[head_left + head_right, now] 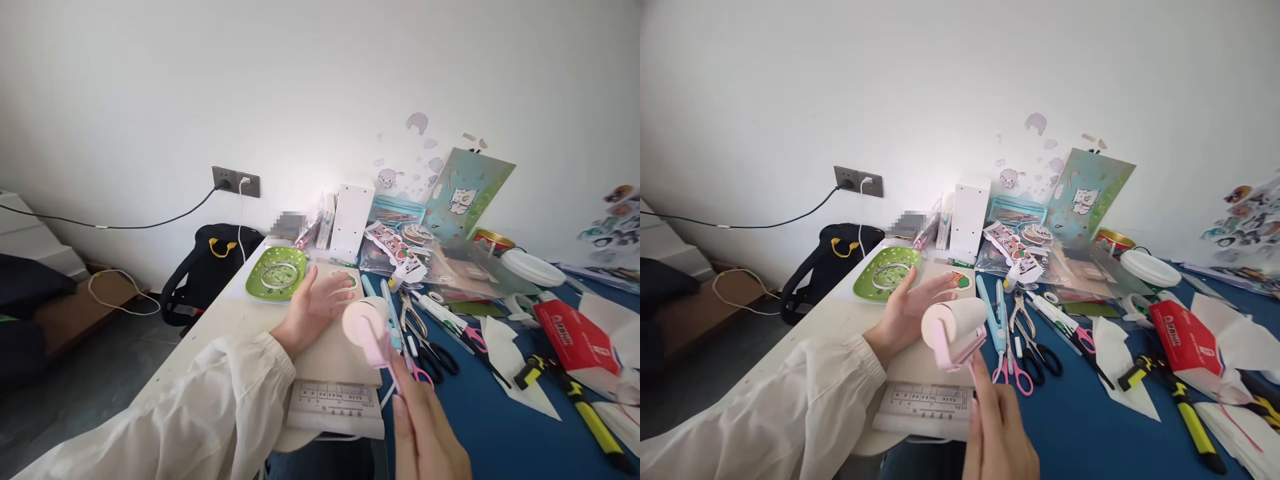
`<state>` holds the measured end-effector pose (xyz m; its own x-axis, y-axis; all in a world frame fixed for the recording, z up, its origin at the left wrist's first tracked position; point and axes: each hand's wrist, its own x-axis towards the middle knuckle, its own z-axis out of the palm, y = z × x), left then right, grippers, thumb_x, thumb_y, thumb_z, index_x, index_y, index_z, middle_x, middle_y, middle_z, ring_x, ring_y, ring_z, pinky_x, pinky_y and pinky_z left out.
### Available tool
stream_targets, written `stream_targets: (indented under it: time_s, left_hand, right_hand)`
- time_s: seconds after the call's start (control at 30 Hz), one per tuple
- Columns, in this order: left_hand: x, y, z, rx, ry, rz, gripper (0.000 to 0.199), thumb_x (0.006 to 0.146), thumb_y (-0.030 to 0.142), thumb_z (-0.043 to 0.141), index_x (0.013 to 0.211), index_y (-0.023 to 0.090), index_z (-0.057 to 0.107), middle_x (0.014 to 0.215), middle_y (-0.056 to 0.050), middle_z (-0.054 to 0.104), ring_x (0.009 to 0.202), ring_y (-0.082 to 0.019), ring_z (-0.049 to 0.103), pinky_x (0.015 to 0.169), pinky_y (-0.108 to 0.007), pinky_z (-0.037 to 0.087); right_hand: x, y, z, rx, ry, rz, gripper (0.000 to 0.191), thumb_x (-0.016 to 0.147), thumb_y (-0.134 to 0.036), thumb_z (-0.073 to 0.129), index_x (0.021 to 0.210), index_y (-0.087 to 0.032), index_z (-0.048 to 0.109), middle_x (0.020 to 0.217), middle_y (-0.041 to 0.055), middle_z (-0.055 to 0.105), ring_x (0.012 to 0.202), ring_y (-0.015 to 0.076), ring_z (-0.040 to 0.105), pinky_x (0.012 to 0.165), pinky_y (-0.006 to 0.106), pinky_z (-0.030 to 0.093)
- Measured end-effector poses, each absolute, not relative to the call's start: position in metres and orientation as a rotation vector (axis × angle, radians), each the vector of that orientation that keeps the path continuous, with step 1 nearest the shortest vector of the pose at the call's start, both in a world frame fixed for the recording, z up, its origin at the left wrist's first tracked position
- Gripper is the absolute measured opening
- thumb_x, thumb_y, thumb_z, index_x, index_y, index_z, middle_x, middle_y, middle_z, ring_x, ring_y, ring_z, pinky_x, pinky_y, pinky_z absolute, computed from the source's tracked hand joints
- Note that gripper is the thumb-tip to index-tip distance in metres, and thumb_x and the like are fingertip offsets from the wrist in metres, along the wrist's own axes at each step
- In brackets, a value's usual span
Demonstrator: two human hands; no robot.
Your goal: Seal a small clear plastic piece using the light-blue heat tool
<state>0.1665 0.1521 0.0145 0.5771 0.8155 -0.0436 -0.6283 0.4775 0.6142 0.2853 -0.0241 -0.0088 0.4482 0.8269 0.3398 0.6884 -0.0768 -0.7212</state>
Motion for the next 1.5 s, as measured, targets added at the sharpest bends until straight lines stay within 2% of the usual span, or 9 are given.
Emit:
stream_targets:
  time_s: [0.17, 0.33, 0.53, 0.67, 1.07, 1.23, 1.3, 1.4, 1.5]
  left_hand:
    - [0.166, 0.147, 0.016, 0.648, 0.389, 0.981, 0.067, 0.076, 0.070, 0.051, 0.104, 0.012, 0.069, 0.091, -0.010, 0.064, 0.079, -0.021, 0.058, 0.067, -0.031, 0.045]
    - [0.170, 0.152, 0.013, 0.603, 0.372, 1.081, 0.055, 0.079, 0.063, 0.054, 0.094, 0.013, 0.072, 0.087, -0.008, 0.065, 0.075, -0.017, 0.057, 0.070, -0.027, 0.044]
    - [0.174, 0.155, 0.011, 0.545, 0.354, 1.072, 0.054, 0.077, 0.064, 0.055, 0.082, 0.013, 0.071, 0.086, -0.010, 0.068, 0.089, -0.022, 0.062, 0.089, -0.032, 0.042]
    - [0.172, 0.154, 0.015, 0.524, 0.341, 1.107, 0.051, 0.079, 0.061, 0.056, 0.086, 0.013, 0.072, 0.085, -0.009, 0.070, 0.093, -0.023, 0.063, 0.097, -0.035, 0.040]
    - [0.172, 0.153, 0.019, 0.507, 0.377, 1.114, 0.049, 0.078, 0.058, 0.059, 0.086, 0.012, 0.072, 0.092, -0.011, 0.071, 0.100, -0.024, 0.061, 0.102, -0.035, 0.037]
    - [0.168, 0.150, 0.024, 0.595, 0.364, 1.062, 0.044, 0.079, 0.056, 0.059, 0.087, 0.014, 0.070, 0.092, -0.008, 0.067, 0.098, -0.022, 0.058, 0.097, -0.032, 0.037]
    - [0.168, 0.151, 0.024, 0.601, 0.343, 1.052, 0.042, 0.080, 0.055, 0.058, 0.087, 0.015, 0.069, 0.092, -0.008, 0.066, 0.098, -0.022, 0.058, 0.096, -0.033, 0.037]
    - [0.168, 0.156, 0.020, 0.657, 0.356, 1.047, 0.043, 0.080, 0.056, 0.057, 0.087, 0.015, 0.068, 0.096, -0.010, 0.064, 0.103, -0.024, 0.056, 0.098, -0.037, 0.036]
    - [0.167, 0.159, 0.016, 0.940, 0.525, 1.060, 0.049, 0.080, 0.062, 0.050, 0.093, 0.017, 0.067, 0.100, -0.010, 0.063, 0.103, -0.028, 0.055, 0.095, -0.042, 0.038]
  right_hand:
    - [0.263, -0.008, -0.022, -1.840, -1.514, -0.009, 0.047, 0.094, -0.036, 0.034, 0.141, -0.041, 0.040, 0.078, 0.0074, 0.061, 0.044, 0.0215, 0.057, 0.035, 0.031, 0.040]
    - [0.256, -0.006, -0.028, -1.741, -1.593, 0.079, 0.047, 0.095, -0.037, 0.034, 0.142, -0.042, 0.037, 0.077, 0.0068, 0.061, 0.036, 0.0163, 0.051, 0.029, 0.027, 0.037]
    - [0.248, -0.003, -0.026, -1.684, -1.533, 0.157, 0.045, 0.096, -0.035, 0.033, 0.140, -0.040, 0.041, 0.086, 0.0087, 0.064, 0.050, 0.0198, 0.061, 0.041, 0.029, 0.045]
    - [0.243, -0.005, -0.029, -1.672, -1.488, 0.216, 0.044, 0.096, -0.035, 0.035, 0.139, -0.039, 0.043, 0.090, 0.0096, 0.066, 0.052, 0.0193, 0.062, 0.039, 0.027, 0.044]
    - [0.246, -0.006, -0.026, -1.657, -1.420, 0.325, 0.043, 0.095, -0.039, 0.037, 0.135, -0.037, 0.050, 0.087, 0.0091, 0.066, 0.053, 0.0202, 0.062, 0.041, 0.028, 0.044]
    - [0.258, -0.009, -0.017, -1.578, -1.059, 0.609, 0.041, 0.088, -0.054, 0.048, 0.120, -0.034, 0.065, 0.105, 0.0085, 0.068, 0.084, 0.0262, 0.066, 0.060, 0.032, 0.053]
    - [0.264, -0.010, -0.012, -1.545, -0.791, 0.802, 0.047, 0.082, -0.059, 0.056, 0.117, -0.030, 0.068, 0.102, 0.0100, 0.069, 0.070, 0.0218, 0.064, 0.053, 0.030, 0.050]
    - [0.275, -0.013, -0.007, -1.428, -0.472, 0.996, 0.062, 0.071, -0.062, 0.067, 0.121, -0.026, 0.064, 0.082, 0.0096, 0.068, 0.041, 0.0090, 0.041, 0.037, 0.023, 0.030]
    - [0.289, -0.016, -0.003, -1.263, -0.321, 1.040, 0.069, 0.066, -0.059, 0.074, 0.126, -0.029, 0.058, 0.073, 0.0047, 0.063, 0.039, 0.0036, 0.027, 0.039, 0.020, 0.020]
